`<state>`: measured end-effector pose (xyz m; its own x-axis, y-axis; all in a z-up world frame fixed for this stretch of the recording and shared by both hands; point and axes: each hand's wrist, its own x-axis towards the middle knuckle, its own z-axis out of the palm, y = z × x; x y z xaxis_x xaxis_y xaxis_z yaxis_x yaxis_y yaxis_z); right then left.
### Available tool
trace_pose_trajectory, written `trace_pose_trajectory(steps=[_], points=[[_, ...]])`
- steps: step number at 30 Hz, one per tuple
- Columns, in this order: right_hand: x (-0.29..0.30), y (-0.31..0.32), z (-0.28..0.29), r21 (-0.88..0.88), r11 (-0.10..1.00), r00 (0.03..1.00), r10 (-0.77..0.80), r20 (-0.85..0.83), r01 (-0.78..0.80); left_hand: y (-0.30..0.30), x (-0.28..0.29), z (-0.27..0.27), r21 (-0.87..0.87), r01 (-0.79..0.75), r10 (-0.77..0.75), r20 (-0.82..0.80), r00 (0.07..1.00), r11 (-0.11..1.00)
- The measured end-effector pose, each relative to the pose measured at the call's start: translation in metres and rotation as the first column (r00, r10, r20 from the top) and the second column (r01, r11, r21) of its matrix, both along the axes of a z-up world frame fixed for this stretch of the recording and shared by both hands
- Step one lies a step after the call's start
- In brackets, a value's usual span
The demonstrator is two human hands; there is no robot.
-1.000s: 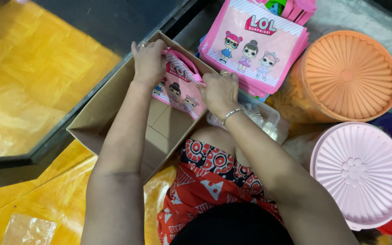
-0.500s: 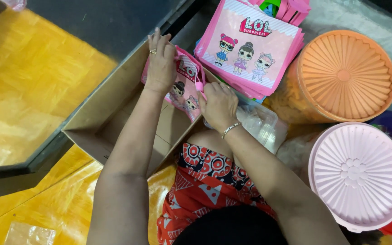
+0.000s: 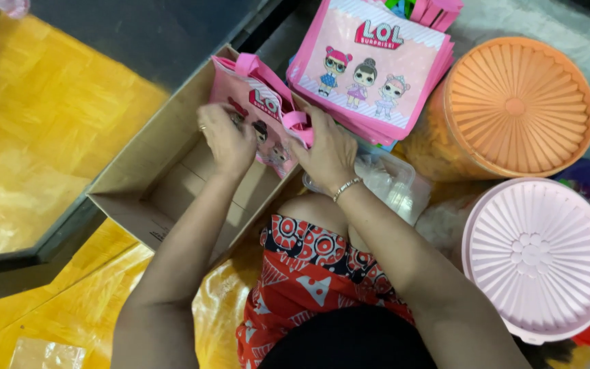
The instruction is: Packing snacks into small plastic bags and then placing them into themed gift bags.
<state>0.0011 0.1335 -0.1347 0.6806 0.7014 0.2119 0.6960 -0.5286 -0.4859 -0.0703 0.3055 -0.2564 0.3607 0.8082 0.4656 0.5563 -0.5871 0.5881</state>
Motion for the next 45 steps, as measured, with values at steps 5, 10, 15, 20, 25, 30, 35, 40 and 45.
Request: trace_pose_trajectory(steps=[5, 10, 15, 20, 25, 30, 35, 40, 45], points=[[0.016, 0.005, -0.026, 0.009, 1.0, 0.984, -0.031, 0.175, 0.03, -0.035, -0.011, 0.028, -0.75, 0.318, -0.744, -0.328, 0.583, 0.58], [0.006, -0.016, 0.029, -0.065, 0.994, 0.996, 0.088, -0.014, -0.089, -0.037, -0.011, 0.038, -0.822, 0.382, -0.842, -0.2, 0.501, 0.423], [0.009, -0.068, 0.061, -0.261, 0.943, 0.974, 0.223, 0.034, -0.207, -0.034, -0.016, 0.079, -0.732, 0.404, -0.836, -0.473, 0.279, 0.549], [-0.005, -0.152, 0.112, -0.361, 0.895, 0.965, 0.236, -0.118, -0.263, -0.041, -0.046, 0.136, -0.406, 0.397, -0.558, -0.707, 0.435, 0.823], [-0.032, -0.247, 0.124, -0.368, 0.908, 0.934, 0.064, -0.351, -0.2, -0.078, -0.059, 0.183, -0.141, 0.517, -0.493, -0.583, 0.646, 0.844], [-0.045, -0.328, 0.088, -0.442, 0.891, 0.891, -0.283, -0.354, 0.107, -0.073, -0.016, 0.158, 0.059, 0.611, -0.581, -0.251, 0.774, 0.79], [-0.078, -0.37, 0.058, -0.111, 0.94, 0.851, -0.339, -0.4, 0.323, -0.07, 0.032, 0.134, 0.312, 0.521, -0.391, -0.394, 0.832, 0.794], [-0.106, -0.375, 0.09, -0.385, 0.764, 0.732, -0.629, -0.262, 0.518, -0.072, 0.059, 0.131, -0.105, 0.356, -0.291, -0.803, 0.521, 0.928], [-0.112, -0.4, 0.067, -0.343, 0.783, 0.723, -0.616, -0.312, 0.519, -0.091, 0.059, 0.17, -0.296, 0.344, -0.403, -0.865, 0.3, 0.891]])
